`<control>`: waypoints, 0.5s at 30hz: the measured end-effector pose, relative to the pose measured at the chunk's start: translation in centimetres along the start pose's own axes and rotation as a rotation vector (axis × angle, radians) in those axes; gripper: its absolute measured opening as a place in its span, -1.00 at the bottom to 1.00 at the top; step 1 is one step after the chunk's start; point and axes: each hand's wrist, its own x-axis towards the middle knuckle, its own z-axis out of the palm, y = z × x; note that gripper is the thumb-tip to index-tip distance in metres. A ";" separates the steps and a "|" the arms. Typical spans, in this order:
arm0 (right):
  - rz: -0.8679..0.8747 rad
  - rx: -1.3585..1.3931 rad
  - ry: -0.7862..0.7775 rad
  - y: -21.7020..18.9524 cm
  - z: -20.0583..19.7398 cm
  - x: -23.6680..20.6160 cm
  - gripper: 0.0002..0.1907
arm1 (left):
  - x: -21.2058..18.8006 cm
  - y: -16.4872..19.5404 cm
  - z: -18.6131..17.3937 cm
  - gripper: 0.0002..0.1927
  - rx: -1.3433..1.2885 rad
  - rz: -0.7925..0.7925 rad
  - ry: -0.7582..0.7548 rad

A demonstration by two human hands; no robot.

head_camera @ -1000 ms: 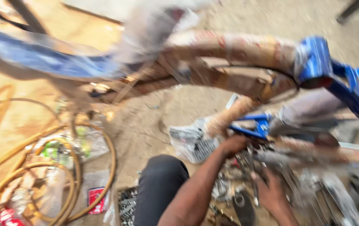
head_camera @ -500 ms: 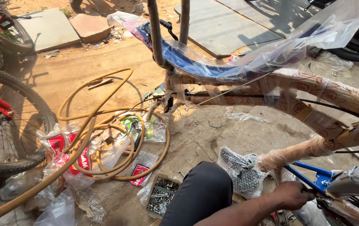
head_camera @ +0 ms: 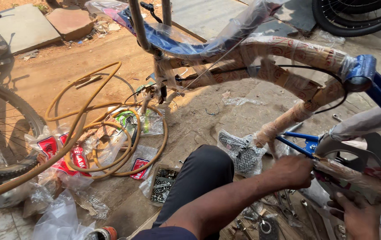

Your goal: The person is assembling a bicycle frame, using wrenches to tighten bolts and nuts on the frame. They handle various small parts and tools while working on the blue frame.

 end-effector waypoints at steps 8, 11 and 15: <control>-0.160 0.829 0.227 -4.0 1.3 -2.7 -0.76 | 5.6 3.2 1.6 -0.60 -0.008 0.417 0.198; -0.115 0.802 0.253 -5.4 1.7 -3.8 -0.76 | 6.3 3.1 3.6 -0.47 0.012 0.391 0.096; -0.136 0.897 0.184 -6.2 1.4 -3.8 -0.67 | 6.3 2.7 6.2 -0.31 0.045 0.622 0.350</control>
